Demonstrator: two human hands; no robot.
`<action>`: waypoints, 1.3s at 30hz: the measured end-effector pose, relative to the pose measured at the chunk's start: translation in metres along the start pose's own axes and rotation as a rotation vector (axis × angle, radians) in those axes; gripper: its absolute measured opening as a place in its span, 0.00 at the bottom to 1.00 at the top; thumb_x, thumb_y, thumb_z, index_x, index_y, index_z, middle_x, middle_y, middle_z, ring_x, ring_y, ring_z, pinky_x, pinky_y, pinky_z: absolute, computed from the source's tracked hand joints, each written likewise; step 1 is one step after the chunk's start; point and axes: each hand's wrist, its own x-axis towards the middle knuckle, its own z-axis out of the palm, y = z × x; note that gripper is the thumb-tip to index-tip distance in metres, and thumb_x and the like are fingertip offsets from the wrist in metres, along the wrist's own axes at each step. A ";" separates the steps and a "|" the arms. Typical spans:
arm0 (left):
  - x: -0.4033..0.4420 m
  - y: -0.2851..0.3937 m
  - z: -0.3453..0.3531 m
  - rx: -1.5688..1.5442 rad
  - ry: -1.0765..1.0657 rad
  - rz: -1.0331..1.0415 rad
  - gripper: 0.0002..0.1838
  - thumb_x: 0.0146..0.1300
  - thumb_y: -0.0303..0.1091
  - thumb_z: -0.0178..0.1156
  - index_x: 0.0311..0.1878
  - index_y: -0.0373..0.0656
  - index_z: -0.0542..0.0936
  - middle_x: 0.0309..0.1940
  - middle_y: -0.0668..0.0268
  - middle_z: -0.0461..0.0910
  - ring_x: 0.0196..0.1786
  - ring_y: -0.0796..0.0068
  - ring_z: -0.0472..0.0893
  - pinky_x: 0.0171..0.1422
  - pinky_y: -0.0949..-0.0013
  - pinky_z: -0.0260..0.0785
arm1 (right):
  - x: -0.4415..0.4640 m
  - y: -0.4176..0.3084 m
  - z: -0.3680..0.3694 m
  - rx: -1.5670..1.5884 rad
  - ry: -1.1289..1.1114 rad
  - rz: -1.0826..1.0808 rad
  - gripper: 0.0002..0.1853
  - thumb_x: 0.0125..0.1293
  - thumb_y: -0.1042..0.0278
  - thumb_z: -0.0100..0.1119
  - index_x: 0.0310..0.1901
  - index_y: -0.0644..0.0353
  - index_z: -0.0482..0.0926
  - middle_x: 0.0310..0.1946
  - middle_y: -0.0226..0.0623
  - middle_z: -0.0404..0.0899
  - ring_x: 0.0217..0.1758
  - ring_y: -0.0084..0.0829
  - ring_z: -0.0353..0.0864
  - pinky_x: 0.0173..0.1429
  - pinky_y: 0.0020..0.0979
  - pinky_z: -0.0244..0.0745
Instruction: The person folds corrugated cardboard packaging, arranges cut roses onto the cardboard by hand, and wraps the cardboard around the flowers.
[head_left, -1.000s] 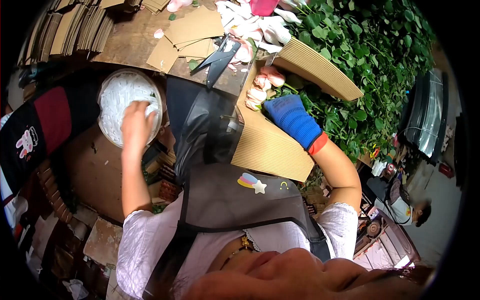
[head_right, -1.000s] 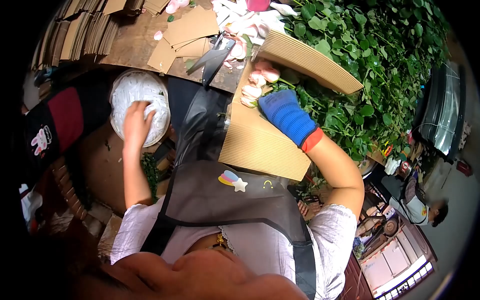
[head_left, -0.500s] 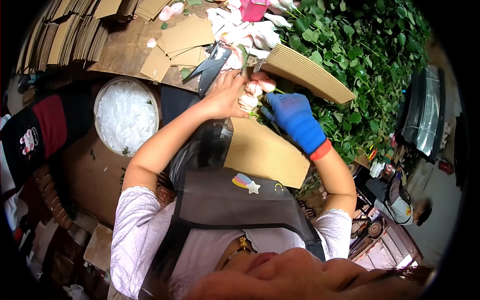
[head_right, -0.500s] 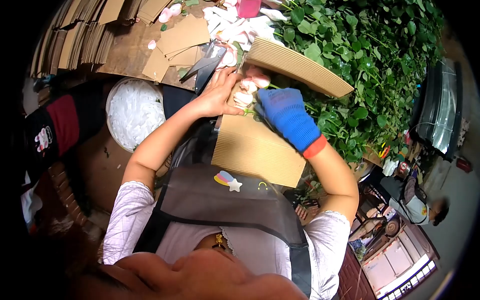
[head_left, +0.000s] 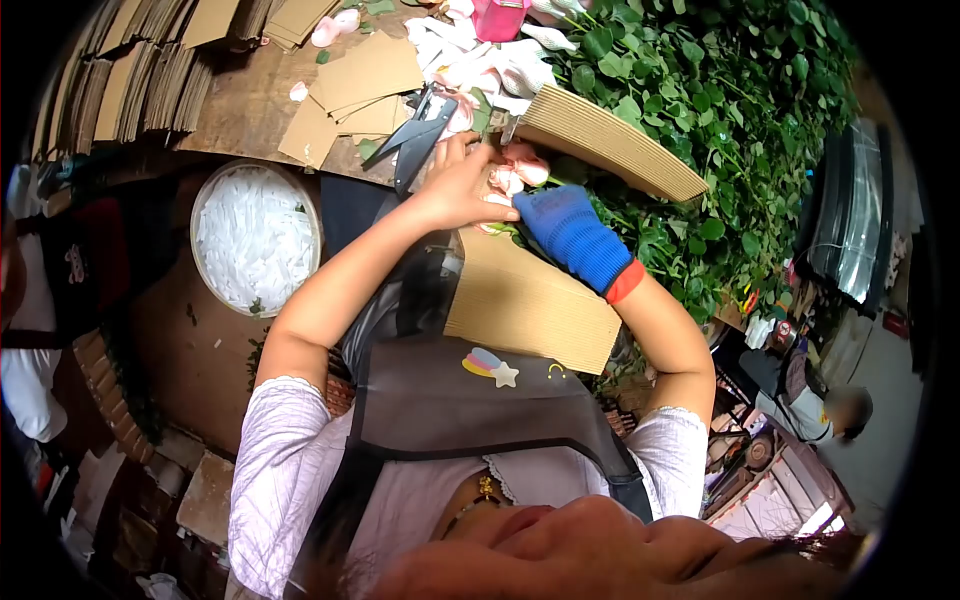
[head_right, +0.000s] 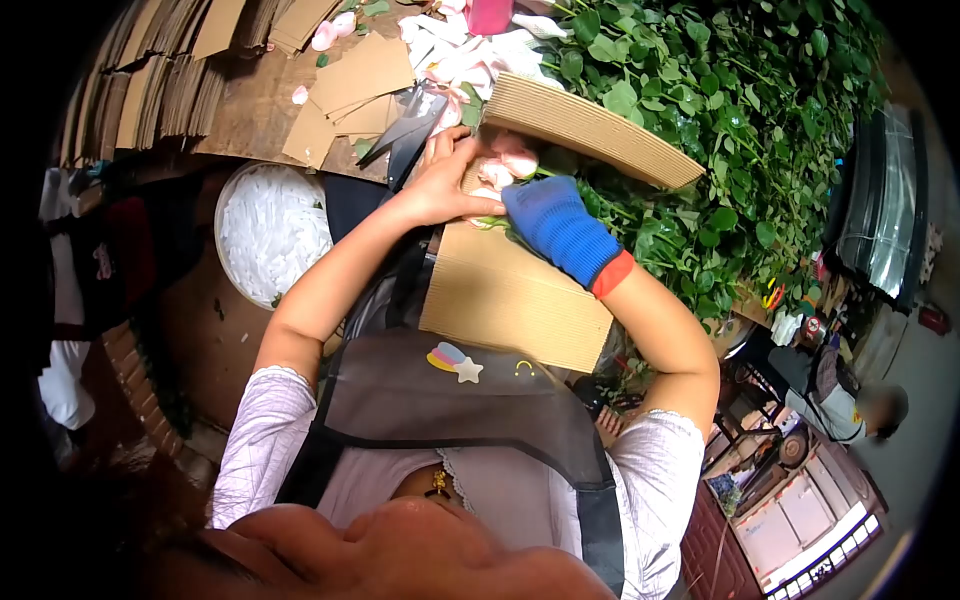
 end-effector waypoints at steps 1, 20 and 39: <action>0.000 0.000 0.001 0.015 0.019 -0.002 0.53 0.46 0.59 0.77 0.73 0.44 0.66 0.73 0.44 0.55 0.75 0.39 0.54 0.79 0.48 0.49 | -0.005 0.000 -0.007 0.003 -0.020 0.014 0.09 0.69 0.59 0.55 0.44 0.53 0.77 0.31 0.43 0.85 0.36 0.45 0.87 0.38 0.47 0.77; 0.000 -0.005 0.024 -0.109 0.243 0.015 0.25 0.50 0.53 0.76 0.50 0.54 0.87 0.70 0.49 0.63 0.67 0.48 0.64 0.72 0.53 0.59 | -0.013 0.001 -0.005 -0.019 0.130 0.059 0.13 0.70 0.57 0.54 0.51 0.52 0.73 0.33 0.41 0.86 0.35 0.46 0.87 0.35 0.47 0.77; -0.002 -0.010 0.032 -0.083 0.352 0.059 0.28 0.53 0.46 0.76 0.53 0.42 0.79 0.68 0.49 0.65 0.68 0.47 0.64 0.73 0.50 0.59 | 0.004 0.023 -0.007 0.284 0.241 0.356 0.19 0.70 0.45 0.55 0.52 0.47 0.82 0.40 0.44 0.85 0.43 0.48 0.84 0.51 0.49 0.77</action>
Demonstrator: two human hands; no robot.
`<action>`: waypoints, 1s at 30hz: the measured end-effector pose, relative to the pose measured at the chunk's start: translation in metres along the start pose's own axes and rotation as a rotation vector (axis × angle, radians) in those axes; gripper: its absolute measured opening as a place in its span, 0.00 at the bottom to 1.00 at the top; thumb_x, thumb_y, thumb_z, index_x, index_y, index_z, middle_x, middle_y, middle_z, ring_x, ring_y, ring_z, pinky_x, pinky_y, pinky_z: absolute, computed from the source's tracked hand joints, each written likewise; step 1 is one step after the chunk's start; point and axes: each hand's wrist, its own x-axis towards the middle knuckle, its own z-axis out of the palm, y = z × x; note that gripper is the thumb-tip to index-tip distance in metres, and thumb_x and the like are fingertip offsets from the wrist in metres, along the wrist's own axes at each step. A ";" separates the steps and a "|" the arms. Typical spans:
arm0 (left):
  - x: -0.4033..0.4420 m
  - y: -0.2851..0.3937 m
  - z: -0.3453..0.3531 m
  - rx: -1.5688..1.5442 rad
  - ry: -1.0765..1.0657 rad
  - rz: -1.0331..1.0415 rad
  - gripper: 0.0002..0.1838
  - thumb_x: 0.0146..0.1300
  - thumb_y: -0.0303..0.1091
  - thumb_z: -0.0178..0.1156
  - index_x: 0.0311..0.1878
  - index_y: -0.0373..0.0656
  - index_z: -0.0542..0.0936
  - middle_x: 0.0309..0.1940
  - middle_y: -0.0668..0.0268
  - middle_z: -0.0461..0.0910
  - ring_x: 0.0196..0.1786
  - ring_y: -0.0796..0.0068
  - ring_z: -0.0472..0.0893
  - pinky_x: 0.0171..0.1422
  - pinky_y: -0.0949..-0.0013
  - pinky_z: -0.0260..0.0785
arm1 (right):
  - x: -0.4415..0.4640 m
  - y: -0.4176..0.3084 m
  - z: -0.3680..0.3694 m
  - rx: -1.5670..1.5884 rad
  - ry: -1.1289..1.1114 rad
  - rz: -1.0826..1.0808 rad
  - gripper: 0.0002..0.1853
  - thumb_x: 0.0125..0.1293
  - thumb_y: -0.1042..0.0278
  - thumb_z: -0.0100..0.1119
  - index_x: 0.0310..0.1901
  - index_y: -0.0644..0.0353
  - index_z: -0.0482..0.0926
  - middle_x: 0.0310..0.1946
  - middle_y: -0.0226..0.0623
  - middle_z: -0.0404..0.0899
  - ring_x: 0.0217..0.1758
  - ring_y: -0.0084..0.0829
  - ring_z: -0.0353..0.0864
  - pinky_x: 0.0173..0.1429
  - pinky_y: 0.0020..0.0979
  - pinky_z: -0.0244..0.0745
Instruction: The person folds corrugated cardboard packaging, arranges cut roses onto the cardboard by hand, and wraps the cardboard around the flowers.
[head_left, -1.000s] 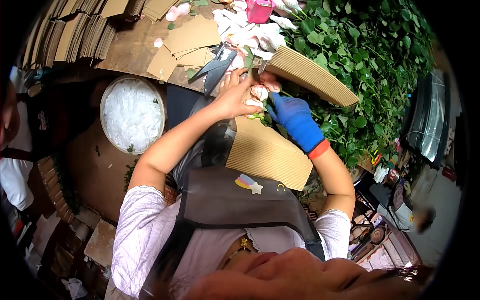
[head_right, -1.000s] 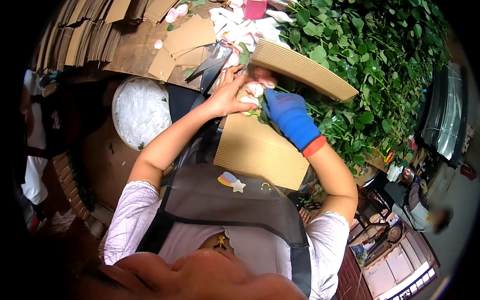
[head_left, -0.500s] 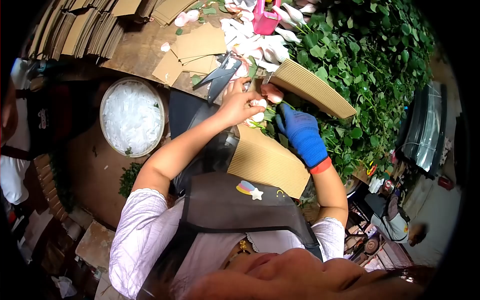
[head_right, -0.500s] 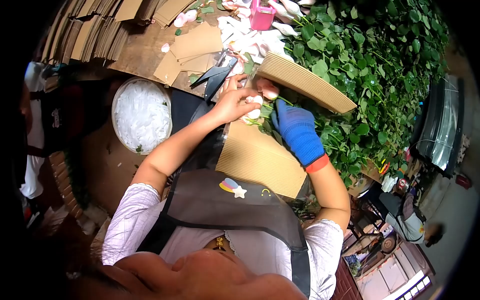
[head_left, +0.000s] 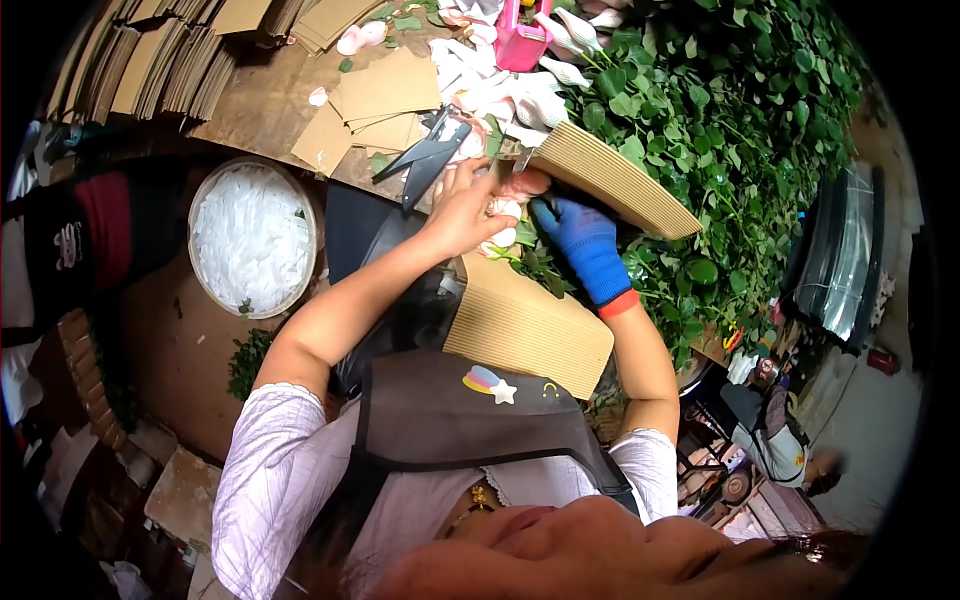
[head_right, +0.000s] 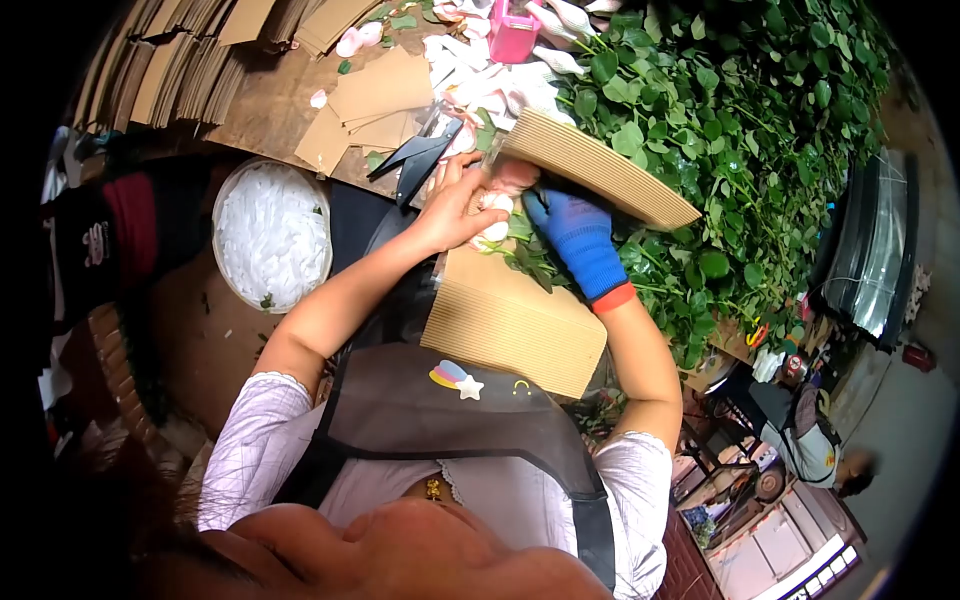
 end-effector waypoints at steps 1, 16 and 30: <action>0.000 0.000 -0.001 -0.002 -0.016 -0.014 0.30 0.53 0.46 0.76 0.54 0.42 0.76 0.68 0.49 0.65 0.68 0.46 0.64 0.73 0.50 0.58 | 0.000 0.001 0.004 0.025 0.014 -0.022 0.20 0.69 0.42 0.56 0.52 0.46 0.83 0.39 0.44 0.86 0.42 0.48 0.85 0.49 0.48 0.78; 0.017 0.007 0.011 -0.012 0.055 -0.150 0.26 0.53 0.47 0.75 0.53 0.46 0.85 0.62 0.53 0.68 0.67 0.51 0.65 0.72 0.56 0.60 | -0.007 -0.002 -0.003 0.027 -0.065 -0.129 0.14 0.69 0.51 0.57 0.45 0.52 0.81 0.38 0.46 0.85 0.43 0.48 0.84 0.48 0.45 0.77; 0.017 0.006 0.007 -0.004 0.099 -0.068 0.21 0.52 0.47 0.76 0.42 0.43 0.88 0.59 0.53 0.72 0.65 0.52 0.69 0.69 0.57 0.64 | -0.014 -0.005 0.001 -0.092 0.047 -0.146 0.23 0.68 0.60 0.55 0.65 0.51 0.74 0.41 0.48 0.84 0.44 0.49 0.84 0.51 0.47 0.79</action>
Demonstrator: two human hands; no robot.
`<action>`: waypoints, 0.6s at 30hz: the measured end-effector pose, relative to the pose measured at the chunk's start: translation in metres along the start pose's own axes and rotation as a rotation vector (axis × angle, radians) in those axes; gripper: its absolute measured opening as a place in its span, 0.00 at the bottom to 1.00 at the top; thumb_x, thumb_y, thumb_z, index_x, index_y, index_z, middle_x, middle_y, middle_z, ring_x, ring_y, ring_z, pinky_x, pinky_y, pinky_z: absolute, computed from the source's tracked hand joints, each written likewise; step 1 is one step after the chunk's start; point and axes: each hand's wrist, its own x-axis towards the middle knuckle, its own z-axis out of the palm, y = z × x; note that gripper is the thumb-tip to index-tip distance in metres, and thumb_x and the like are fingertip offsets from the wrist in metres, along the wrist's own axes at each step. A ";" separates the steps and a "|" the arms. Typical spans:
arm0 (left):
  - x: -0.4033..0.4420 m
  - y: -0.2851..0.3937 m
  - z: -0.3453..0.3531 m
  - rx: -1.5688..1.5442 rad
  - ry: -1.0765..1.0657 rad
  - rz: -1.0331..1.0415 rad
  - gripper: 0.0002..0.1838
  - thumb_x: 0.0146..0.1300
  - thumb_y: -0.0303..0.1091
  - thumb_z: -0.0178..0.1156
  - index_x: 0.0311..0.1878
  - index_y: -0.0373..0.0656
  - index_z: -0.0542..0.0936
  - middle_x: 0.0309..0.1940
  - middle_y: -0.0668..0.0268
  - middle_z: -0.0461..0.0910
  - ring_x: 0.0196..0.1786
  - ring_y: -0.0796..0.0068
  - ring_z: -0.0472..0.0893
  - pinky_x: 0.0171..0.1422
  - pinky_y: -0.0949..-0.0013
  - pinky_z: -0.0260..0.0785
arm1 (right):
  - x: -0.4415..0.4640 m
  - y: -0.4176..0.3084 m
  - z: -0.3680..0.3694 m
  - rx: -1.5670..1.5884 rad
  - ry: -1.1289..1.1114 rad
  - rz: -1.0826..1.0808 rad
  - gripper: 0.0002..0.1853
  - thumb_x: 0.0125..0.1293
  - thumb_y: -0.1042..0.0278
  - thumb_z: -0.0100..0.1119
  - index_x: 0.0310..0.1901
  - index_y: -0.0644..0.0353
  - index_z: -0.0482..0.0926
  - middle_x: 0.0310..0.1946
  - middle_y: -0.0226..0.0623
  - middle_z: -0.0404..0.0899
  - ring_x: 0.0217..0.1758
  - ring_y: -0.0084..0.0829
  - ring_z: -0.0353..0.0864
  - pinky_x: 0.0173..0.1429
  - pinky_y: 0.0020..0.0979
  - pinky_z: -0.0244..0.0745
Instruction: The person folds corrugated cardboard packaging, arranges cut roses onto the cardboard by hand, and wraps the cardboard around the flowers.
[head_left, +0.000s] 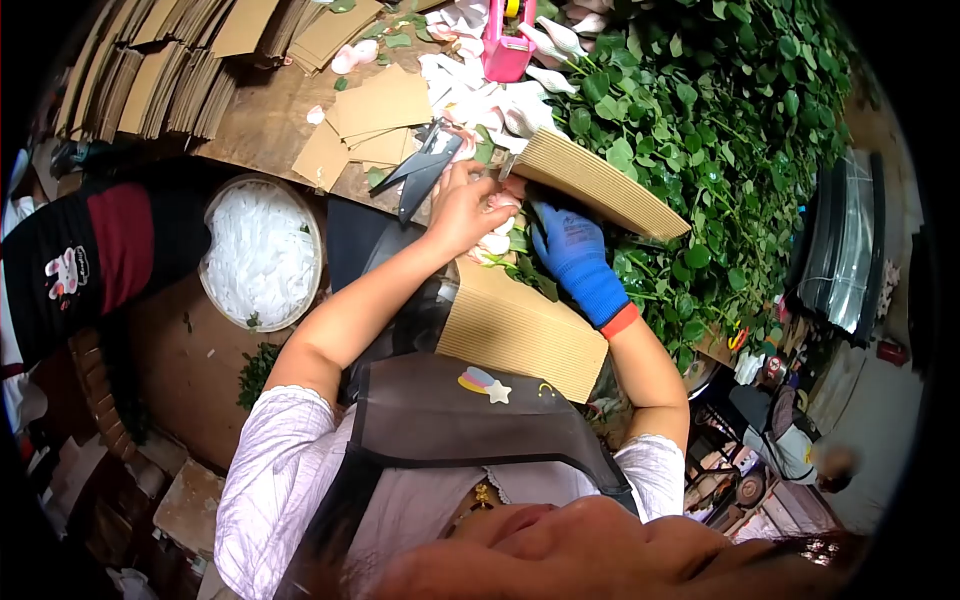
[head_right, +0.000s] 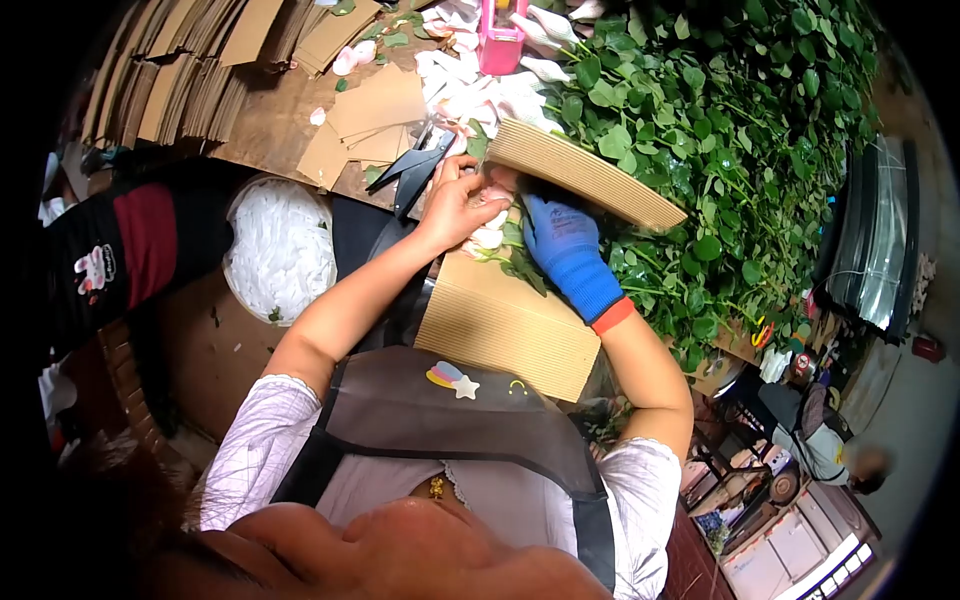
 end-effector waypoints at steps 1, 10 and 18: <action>0.001 0.002 0.000 0.004 0.004 -0.005 0.20 0.52 0.48 0.76 0.41 0.42 0.87 0.59 0.53 0.72 0.65 0.51 0.69 0.68 0.56 0.64 | 0.002 -0.002 -0.003 -0.047 -0.026 -0.006 0.25 0.68 0.61 0.53 0.67 0.50 0.72 0.43 0.49 0.83 0.45 0.50 0.83 0.52 0.48 0.78; -0.002 -0.001 0.005 0.040 0.043 -0.005 0.22 0.52 0.51 0.73 0.44 0.47 0.84 0.59 0.57 0.73 0.64 0.49 0.68 0.67 0.49 0.61 | -0.026 -0.002 -0.056 0.434 0.162 -0.308 0.24 0.65 0.57 0.65 0.61 0.56 0.79 0.55 0.48 0.82 0.56 0.50 0.82 0.60 0.43 0.77; -0.004 0.003 0.002 0.007 0.027 -0.061 0.29 0.52 0.53 0.74 0.52 0.48 0.79 0.56 0.58 0.73 0.66 0.52 0.69 0.70 0.52 0.60 | -0.077 -0.030 -0.023 0.315 -0.119 -0.248 0.26 0.63 0.57 0.66 0.63 0.49 0.78 0.55 0.46 0.82 0.53 0.47 0.84 0.58 0.40 0.78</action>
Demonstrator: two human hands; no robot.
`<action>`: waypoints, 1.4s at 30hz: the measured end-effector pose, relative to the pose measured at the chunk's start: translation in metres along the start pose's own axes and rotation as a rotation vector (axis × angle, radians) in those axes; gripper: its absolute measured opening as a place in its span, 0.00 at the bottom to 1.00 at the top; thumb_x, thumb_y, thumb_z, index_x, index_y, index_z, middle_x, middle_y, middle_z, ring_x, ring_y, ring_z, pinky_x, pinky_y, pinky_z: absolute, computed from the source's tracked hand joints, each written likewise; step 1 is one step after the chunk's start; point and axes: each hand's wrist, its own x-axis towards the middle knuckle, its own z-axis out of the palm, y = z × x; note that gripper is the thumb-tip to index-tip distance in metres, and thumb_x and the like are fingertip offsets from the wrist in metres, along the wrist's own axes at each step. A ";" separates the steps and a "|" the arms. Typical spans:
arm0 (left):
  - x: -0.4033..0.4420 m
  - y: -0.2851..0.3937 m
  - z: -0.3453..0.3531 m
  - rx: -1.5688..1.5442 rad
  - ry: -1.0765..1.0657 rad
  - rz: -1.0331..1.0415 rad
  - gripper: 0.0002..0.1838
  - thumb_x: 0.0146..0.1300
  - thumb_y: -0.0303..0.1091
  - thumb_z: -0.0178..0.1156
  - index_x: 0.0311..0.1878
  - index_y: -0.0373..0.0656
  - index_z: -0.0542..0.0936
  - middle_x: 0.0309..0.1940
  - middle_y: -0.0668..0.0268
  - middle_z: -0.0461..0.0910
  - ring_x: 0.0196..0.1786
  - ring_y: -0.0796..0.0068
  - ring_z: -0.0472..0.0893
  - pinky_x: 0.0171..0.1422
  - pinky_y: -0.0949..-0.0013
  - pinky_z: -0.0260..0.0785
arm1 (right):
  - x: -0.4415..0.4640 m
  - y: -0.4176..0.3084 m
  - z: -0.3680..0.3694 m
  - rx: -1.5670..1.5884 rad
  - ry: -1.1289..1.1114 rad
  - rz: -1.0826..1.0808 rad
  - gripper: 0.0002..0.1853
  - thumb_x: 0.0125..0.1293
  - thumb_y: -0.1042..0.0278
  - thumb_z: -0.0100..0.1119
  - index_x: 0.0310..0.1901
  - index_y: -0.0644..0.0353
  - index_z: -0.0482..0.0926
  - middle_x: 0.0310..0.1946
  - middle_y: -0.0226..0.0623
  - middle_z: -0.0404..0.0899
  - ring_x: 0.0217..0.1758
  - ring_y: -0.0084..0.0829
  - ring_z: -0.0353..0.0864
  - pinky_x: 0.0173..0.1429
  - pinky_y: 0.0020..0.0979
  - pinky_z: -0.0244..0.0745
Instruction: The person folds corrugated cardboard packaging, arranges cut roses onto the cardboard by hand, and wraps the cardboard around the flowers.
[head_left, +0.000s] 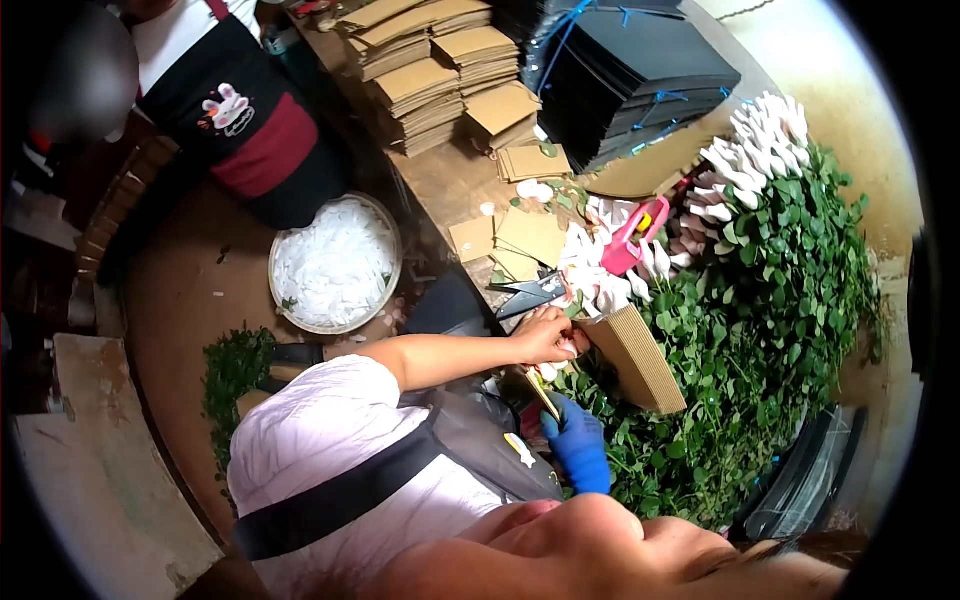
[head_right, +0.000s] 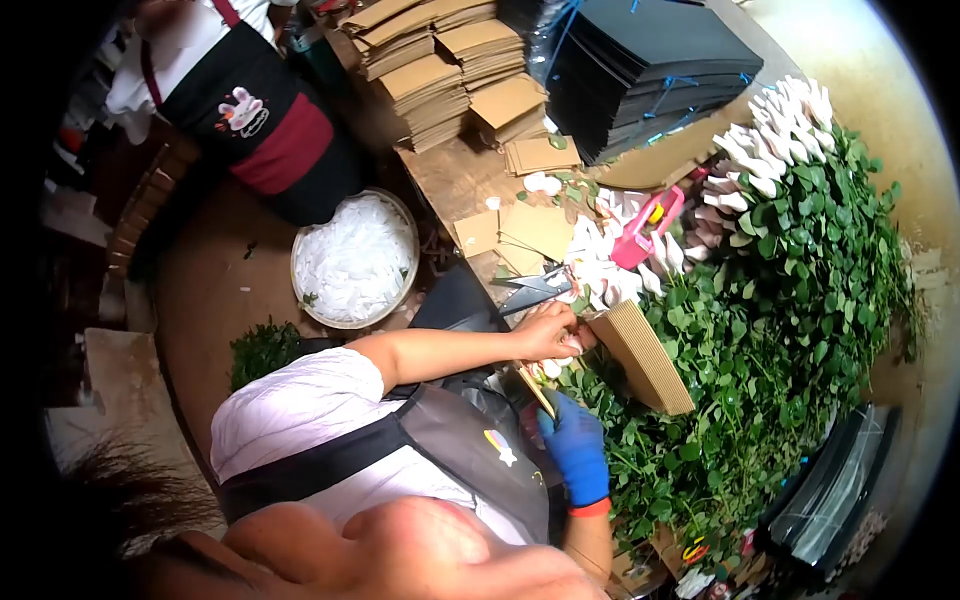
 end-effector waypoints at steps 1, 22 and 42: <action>0.001 0.001 0.000 0.012 -0.018 -0.025 0.29 0.53 0.54 0.73 0.53 0.48 0.78 0.57 0.58 0.72 0.66 0.53 0.68 0.71 0.53 0.59 | -0.001 -0.005 0.002 -0.058 0.052 -0.013 0.24 0.64 0.58 0.64 0.62 0.50 0.79 0.53 0.44 0.83 0.51 0.47 0.84 0.56 0.41 0.79; 0.003 -0.011 0.009 -0.019 0.039 0.054 0.27 0.52 0.51 0.73 0.48 0.46 0.77 0.53 0.55 0.72 0.63 0.50 0.69 0.69 0.55 0.62 | -0.006 -0.015 0.005 -0.120 0.143 0.018 0.23 0.66 0.58 0.61 0.62 0.46 0.78 0.54 0.42 0.83 0.53 0.45 0.84 0.57 0.41 0.80; -0.009 -0.013 -0.043 -0.184 -0.002 0.039 0.20 0.64 0.45 0.69 0.52 0.44 0.80 0.46 0.60 0.80 0.49 0.67 0.80 0.52 0.66 0.72 | -0.005 -0.016 0.001 -0.134 0.170 -0.077 0.20 0.65 0.58 0.62 0.58 0.50 0.78 0.44 0.40 0.85 0.43 0.44 0.85 0.47 0.43 0.80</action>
